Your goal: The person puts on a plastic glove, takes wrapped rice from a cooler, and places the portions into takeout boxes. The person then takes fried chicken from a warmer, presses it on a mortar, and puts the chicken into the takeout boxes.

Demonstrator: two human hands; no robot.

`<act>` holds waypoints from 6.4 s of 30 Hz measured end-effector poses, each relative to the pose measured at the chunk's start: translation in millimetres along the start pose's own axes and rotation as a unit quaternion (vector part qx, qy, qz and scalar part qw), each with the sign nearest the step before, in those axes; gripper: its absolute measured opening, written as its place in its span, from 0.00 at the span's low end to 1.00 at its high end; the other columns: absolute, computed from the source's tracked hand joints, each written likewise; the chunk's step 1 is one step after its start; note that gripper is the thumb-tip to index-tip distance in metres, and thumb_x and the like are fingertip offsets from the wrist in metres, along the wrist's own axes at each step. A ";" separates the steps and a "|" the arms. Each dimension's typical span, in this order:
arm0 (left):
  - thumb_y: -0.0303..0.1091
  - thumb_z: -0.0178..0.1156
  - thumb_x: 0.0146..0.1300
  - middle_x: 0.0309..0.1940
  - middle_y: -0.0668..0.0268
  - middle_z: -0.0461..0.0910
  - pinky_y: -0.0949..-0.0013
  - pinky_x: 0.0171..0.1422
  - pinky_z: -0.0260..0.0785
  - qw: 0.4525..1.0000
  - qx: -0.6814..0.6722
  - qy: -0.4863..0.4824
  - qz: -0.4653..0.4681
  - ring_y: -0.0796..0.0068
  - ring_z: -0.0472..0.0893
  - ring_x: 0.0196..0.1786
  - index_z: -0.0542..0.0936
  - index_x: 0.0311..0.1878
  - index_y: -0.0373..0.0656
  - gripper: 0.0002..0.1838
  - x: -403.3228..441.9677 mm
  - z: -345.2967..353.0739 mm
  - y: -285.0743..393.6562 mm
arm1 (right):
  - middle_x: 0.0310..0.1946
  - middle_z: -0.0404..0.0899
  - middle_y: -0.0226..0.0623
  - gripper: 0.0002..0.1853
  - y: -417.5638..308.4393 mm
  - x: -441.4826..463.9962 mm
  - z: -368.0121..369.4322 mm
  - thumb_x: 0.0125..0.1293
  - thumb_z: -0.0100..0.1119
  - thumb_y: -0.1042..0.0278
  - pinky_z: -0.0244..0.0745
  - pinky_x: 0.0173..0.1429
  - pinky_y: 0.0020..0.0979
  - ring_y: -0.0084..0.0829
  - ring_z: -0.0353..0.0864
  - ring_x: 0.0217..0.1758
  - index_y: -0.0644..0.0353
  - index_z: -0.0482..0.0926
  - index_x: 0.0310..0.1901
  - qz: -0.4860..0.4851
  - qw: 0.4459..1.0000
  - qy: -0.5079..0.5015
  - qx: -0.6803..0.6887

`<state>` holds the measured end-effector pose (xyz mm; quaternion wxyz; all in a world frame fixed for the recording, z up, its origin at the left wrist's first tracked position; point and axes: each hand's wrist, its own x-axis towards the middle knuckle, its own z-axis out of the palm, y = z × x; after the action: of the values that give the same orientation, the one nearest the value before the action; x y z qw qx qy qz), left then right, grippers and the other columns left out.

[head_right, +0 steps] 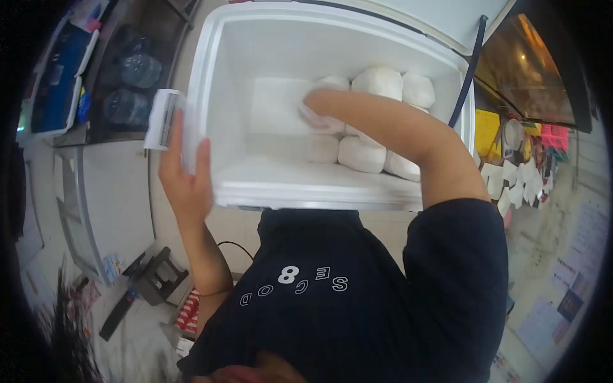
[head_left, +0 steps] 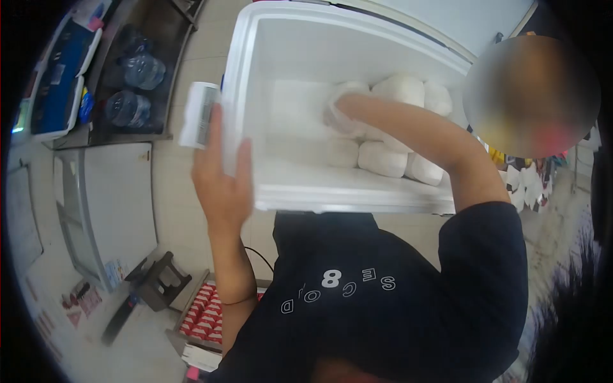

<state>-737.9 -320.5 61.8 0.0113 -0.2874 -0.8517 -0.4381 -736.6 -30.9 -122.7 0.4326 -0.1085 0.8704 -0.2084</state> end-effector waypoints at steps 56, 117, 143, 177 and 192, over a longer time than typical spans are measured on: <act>0.38 0.71 0.51 0.62 0.35 0.69 0.44 0.68 0.59 0.981 -0.090 -0.135 0.104 0.39 0.67 0.68 0.77 0.59 0.28 0.33 12.0 -10.9 -25.4 | 0.61 0.74 0.40 0.30 -26.4 -32.2 13.7 0.55 0.67 0.67 0.72 0.64 0.39 0.44 0.73 0.63 0.51 0.73 0.63 0.218 0.866 -0.319 0.318; 0.25 0.60 0.61 0.52 0.46 0.79 0.56 0.66 0.66 0.608 -0.321 -0.648 0.327 0.47 0.77 0.59 0.75 0.59 0.36 0.22 -572.4 529.9 470.3 | 0.62 0.73 0.46 0.49 -171.1 -547.8 774.9 0.49 0.69 0.38 0.82 0.52 0.47 0.48 0.78 0.61 0.60 0.65 0.68 -0.078 -0.310 0.832 0.454; 0.23 0.61 0.57 0.56 0.48 0.78 0.58 0.68 0.64 0.710 -0.230 -0.598 0.292 0.48 0.75 0.63 0.75 0.59 0.42 0.24 -765.6 1100.2 899.7 | 0.68 0.67 0.49 0.39 348.8 -1074.3 1212.1 0.57 0.56 0.60 0.66 0.74 0.51 0.47 0.69 0.70 0.68 0.61 0.70 -0.061 -0.123 0.804 0.579; 0.22 0.56 0.63 0.52 0.50 0.80 0.62 0.64 0.68 0.960 -0.186 -0.147 -0.148 0.57 0.79 0.57 0.76 0.57 0.32 0.18 -774.0 1375.3 1187.0 | 0.54 0.73 0.46 0.46 1074.2 -1421.5 1056.7 0.46 0.72 0.57 0.73 0.60 0.41 0.39 0.74 0.59 0.68 0.62 0.65 0.127 0.460 0.454 0.752; 0.20 0.58 0.62 0.52 0.55 0.78 0.65 0.62 0.69 0.969 -0.159 -0.155 -0.111 0.65 0.78 0.55 0.74 0.58 0.34 0.19 -807.4 1463.0 1253.8 | 0.52 0.77 0.50 0.53 1053.8 -1423.4 1055.2 0.39 0.79 0.57 0.72 0.63 0.38 0.45 0.76 0.61 0.63 0.60 0.67 0.080 0.587 0.485 0.643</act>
<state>902.4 958.9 -130.7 -0.2155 -0.2538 -0.7889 -0.5165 953.8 1148.2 -164.7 -0.0822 0.3855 0.5954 -0.7001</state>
